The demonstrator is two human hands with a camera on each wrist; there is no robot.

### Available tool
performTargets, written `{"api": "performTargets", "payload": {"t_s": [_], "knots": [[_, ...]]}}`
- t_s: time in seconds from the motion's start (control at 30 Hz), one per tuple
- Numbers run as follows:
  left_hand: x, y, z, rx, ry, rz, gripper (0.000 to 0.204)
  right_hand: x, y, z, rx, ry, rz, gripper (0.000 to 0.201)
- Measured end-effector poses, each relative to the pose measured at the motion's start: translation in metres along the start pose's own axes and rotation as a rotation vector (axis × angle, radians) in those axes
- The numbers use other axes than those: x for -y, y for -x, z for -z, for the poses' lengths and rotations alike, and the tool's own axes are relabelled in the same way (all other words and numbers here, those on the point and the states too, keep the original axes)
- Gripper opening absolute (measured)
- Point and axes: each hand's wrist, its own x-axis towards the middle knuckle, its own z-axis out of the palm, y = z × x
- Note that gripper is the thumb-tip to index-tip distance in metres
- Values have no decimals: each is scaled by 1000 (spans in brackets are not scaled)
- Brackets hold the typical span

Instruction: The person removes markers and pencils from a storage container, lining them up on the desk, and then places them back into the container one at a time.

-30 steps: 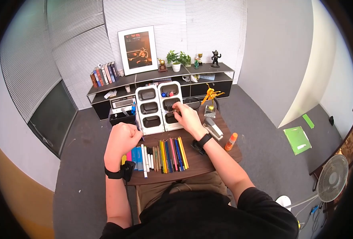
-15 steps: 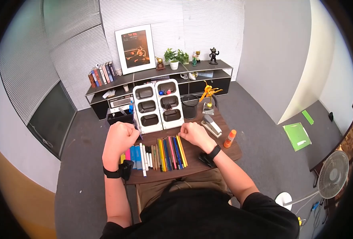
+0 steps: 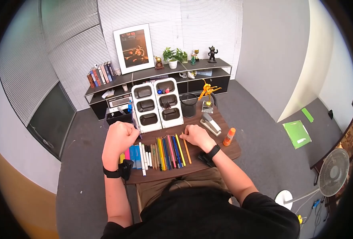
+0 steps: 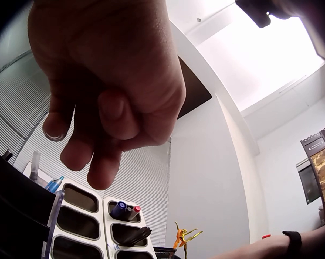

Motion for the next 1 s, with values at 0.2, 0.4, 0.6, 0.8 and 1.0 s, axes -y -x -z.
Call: {"api": "performTargets", "payload": {"t_s": [0.2,0.4,0.6,0.8,1.0], "knots": [[3,1,1,-7,-10,1,32,0,0,-14,-126,25,-12,30],[2,2,3,-12,-3,14,33,25,5,30,-271,-303,-7,25],[-1,1,4,16,-60,26,35,74,28,88,-693,-422,290,17],[5,2,-3,123,-130,101,44,67,10,77,-787,-392,439,16],[12,7,-12,235,-106,168,41,55,-25,50,-653,-351,407,16]]}}
